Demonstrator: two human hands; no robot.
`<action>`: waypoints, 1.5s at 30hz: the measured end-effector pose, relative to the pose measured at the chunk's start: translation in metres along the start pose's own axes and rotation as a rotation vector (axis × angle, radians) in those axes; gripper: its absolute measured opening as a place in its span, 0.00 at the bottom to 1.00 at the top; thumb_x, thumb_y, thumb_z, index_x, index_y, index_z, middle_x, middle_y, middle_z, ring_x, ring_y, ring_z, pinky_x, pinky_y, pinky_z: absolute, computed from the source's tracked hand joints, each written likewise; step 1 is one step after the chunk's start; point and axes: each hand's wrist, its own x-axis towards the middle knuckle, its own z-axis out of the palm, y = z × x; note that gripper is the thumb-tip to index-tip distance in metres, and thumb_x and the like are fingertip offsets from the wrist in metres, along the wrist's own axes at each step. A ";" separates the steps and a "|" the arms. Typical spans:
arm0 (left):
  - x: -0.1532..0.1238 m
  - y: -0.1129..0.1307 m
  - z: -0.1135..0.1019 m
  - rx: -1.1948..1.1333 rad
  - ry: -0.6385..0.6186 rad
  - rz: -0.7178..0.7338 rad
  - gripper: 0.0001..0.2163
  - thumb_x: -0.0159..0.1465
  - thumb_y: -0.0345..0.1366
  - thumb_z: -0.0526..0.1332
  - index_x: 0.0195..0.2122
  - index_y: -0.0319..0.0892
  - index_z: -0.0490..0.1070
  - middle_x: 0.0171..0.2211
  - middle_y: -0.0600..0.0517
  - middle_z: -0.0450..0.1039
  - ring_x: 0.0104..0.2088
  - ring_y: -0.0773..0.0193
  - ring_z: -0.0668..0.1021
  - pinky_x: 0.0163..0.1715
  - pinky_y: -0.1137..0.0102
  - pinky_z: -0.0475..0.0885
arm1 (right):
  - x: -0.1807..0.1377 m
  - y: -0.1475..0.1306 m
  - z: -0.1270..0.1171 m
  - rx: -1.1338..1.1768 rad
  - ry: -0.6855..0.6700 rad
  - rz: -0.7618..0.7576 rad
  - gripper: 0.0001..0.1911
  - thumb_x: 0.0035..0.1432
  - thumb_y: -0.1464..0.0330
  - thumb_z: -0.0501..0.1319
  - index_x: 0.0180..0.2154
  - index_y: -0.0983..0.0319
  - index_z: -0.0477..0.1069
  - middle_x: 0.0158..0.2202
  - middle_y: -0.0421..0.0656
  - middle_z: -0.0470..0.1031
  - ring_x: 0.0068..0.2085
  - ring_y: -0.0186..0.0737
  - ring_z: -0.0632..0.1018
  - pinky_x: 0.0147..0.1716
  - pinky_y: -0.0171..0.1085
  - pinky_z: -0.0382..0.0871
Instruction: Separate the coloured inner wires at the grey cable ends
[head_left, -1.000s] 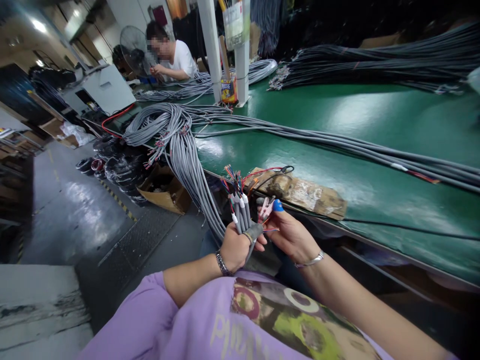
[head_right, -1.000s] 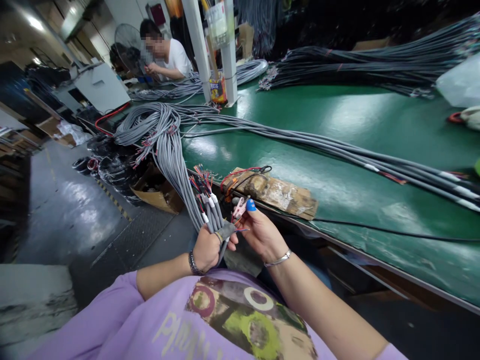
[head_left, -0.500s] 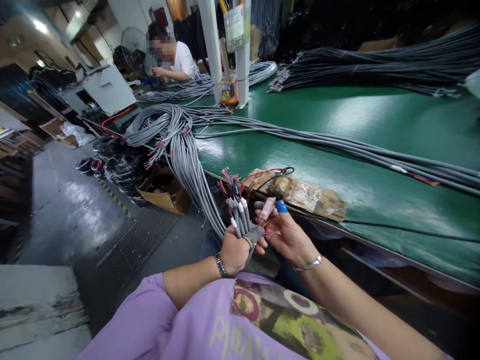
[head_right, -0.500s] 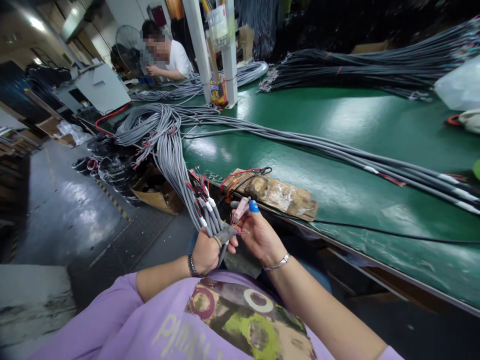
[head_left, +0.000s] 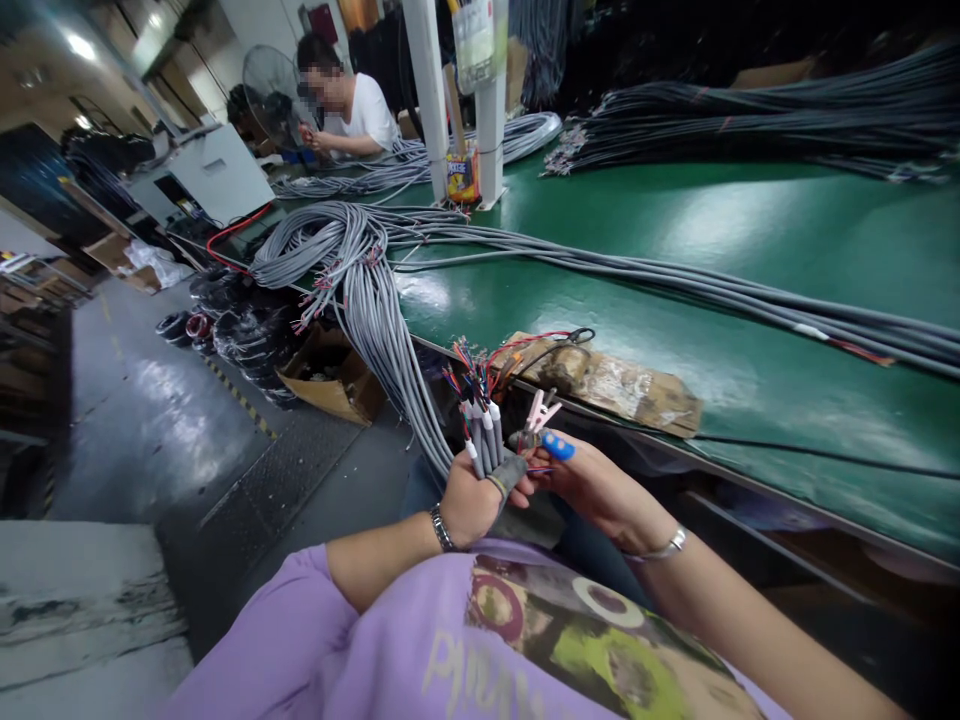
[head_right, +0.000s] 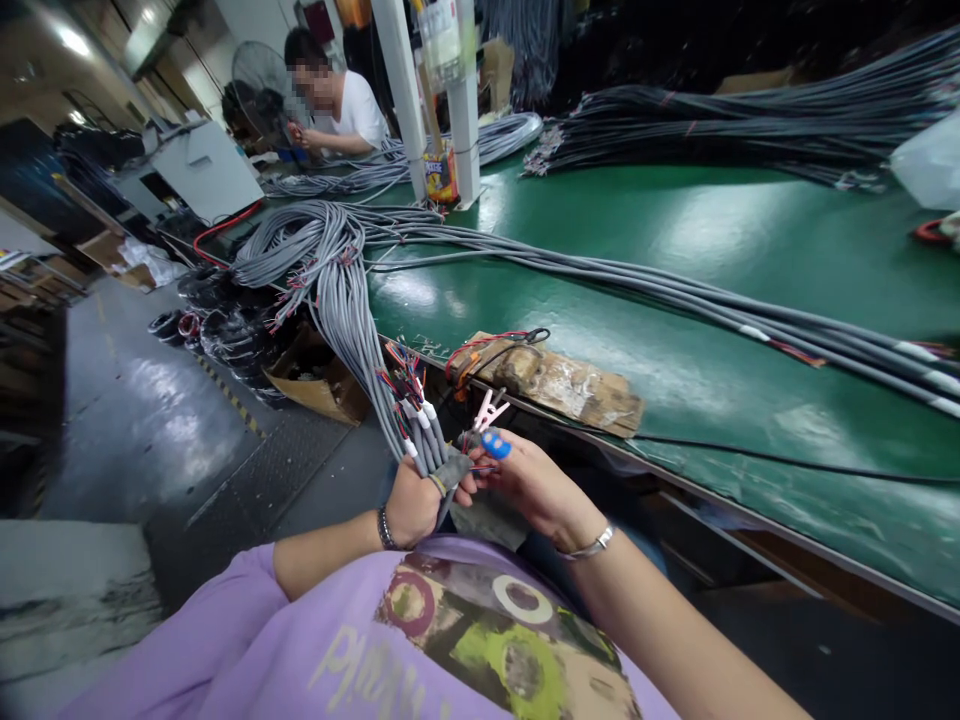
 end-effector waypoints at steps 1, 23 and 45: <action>-0.001 0.000 0.000 0.020 -0.002 -0.001 0.19 0.52 0.51 0.66 0.24 0.36 0.71 0.21 0.49 0.74 0.18 0.70 0.73 0.19 0.75 0.67 | -0.002 0.000 0.002 -0.045 0.021 -0.019 0.15 0.50 0.58 0.68 0.29 0.63 0.74 0.23 0.42 0.74 0.25 0.38 0.75 0.27 0.37 0.69; 0.003 -0.007 -0.007 -0.080 -0.040 -0.015 0.20 0.51 0.50 0.68 0.26 0.34 0.73 0.21 0.47 0.74 0.19 0.67 0.75 0.22 0.71 0.71 | -0.004 0.016 0.002 0.018 0.075 -0.058 0.13 0.52 0.59 0.67 0.27 0.62 0.72 0.21 0.40 0.72 0.24 0.36 0.73 0.27 0.37 0.69; 0.017 0.006 0.009 -0.191 -0.044 -0.072 0.20 0.45 0.49 0.71 0.24 0.34 0.71 0.17 0.49 0.72 0.15 0.67 0.72 0.17 0.72 0.69 | 0.031 0.006 -0.003 0.238 0.022 -0.091 0.24 0.56 0.48 0.59 0.43 0.60 0.69 0.22 0.38 0.73 0.12 0.37 0.69 0.11 0.38 0.64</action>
